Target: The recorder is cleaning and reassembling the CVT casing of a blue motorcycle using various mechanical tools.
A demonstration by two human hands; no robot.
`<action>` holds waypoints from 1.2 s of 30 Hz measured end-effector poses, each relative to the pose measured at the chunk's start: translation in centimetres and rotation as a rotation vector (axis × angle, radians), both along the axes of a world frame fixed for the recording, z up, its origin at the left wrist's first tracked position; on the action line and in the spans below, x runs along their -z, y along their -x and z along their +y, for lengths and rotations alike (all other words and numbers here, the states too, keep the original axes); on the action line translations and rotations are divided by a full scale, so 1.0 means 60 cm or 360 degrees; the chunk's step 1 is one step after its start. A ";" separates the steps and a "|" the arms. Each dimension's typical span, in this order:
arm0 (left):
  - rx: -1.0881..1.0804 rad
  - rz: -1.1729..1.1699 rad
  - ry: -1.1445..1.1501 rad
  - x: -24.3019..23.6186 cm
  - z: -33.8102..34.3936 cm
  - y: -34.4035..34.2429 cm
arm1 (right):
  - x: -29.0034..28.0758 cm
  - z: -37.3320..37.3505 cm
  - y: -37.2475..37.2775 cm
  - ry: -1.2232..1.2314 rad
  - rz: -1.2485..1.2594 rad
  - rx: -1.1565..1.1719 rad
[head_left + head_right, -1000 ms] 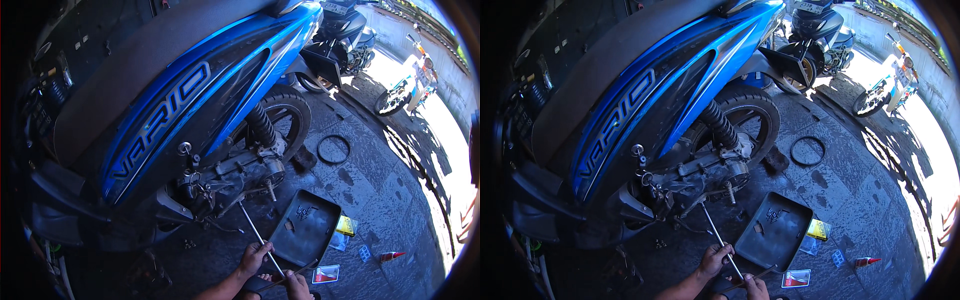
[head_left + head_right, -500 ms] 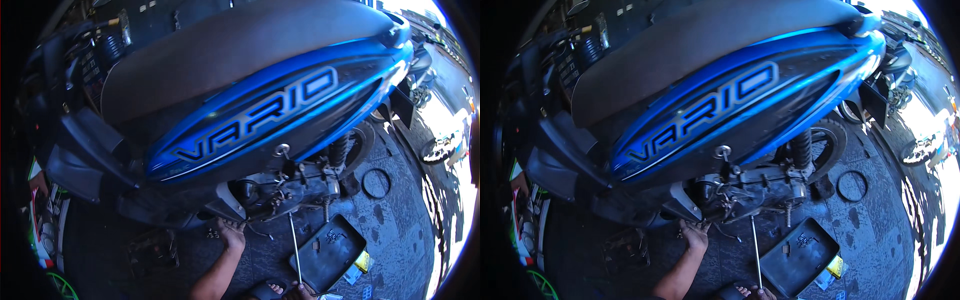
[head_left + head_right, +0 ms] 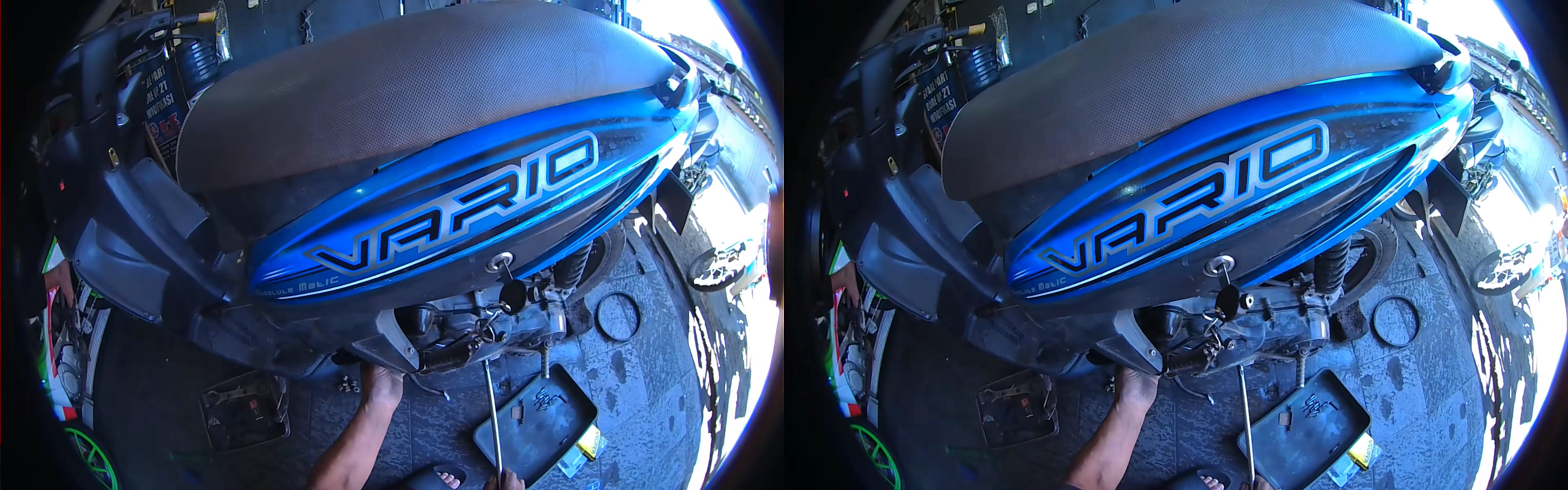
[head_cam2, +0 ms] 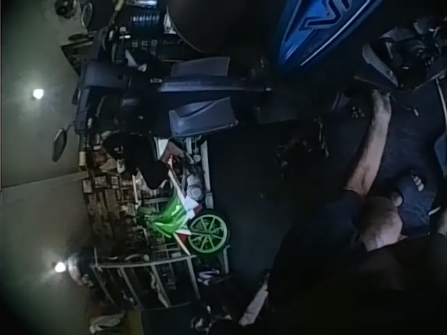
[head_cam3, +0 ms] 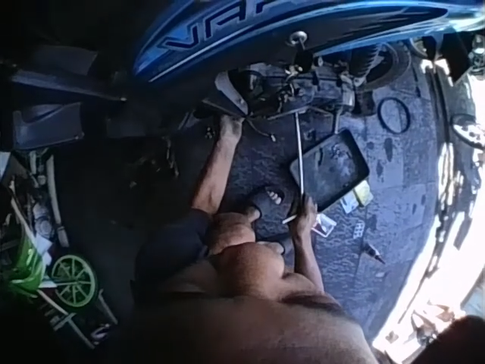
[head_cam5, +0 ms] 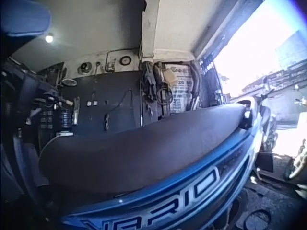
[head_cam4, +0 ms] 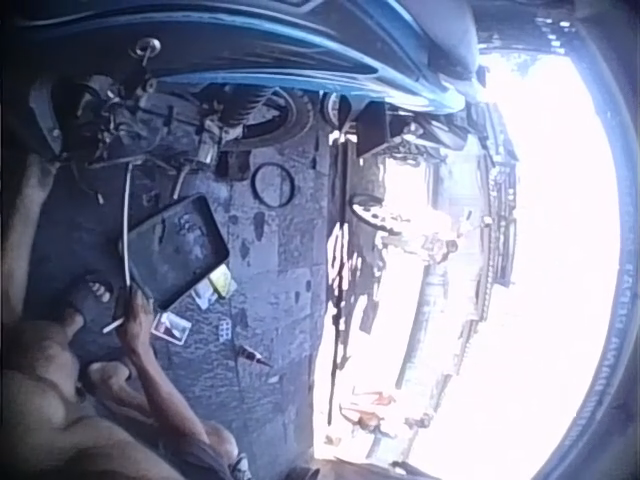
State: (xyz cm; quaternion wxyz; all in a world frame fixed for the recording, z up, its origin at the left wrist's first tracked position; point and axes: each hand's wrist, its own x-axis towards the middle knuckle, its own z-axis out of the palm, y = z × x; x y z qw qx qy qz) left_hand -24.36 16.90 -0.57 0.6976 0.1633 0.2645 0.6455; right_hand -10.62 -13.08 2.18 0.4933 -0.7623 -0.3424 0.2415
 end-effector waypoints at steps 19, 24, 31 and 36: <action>0.0001 -0.0008 0.0005 -0.021 -0.007 0.000 | 0.048 -0.002 -0.031 -0.0144 0.1645 0.0789; 0.0005 -0.0030 0.0154 -0.007 0.007 0.002 | 0.010 0.019 0.005 -0.0156 0.2514 0.0695; 0.0136 0.1089 0.0100 -0.013 -0.116 -0.018 | -0.031 0.040 0.020 -0.0328 0.2467 0.0838; 0.1831 0.0894 -0.0240 0.006 -0.253 -0.105 | -0.017 0.038 0.034 -0.0406 0.2530 0.0940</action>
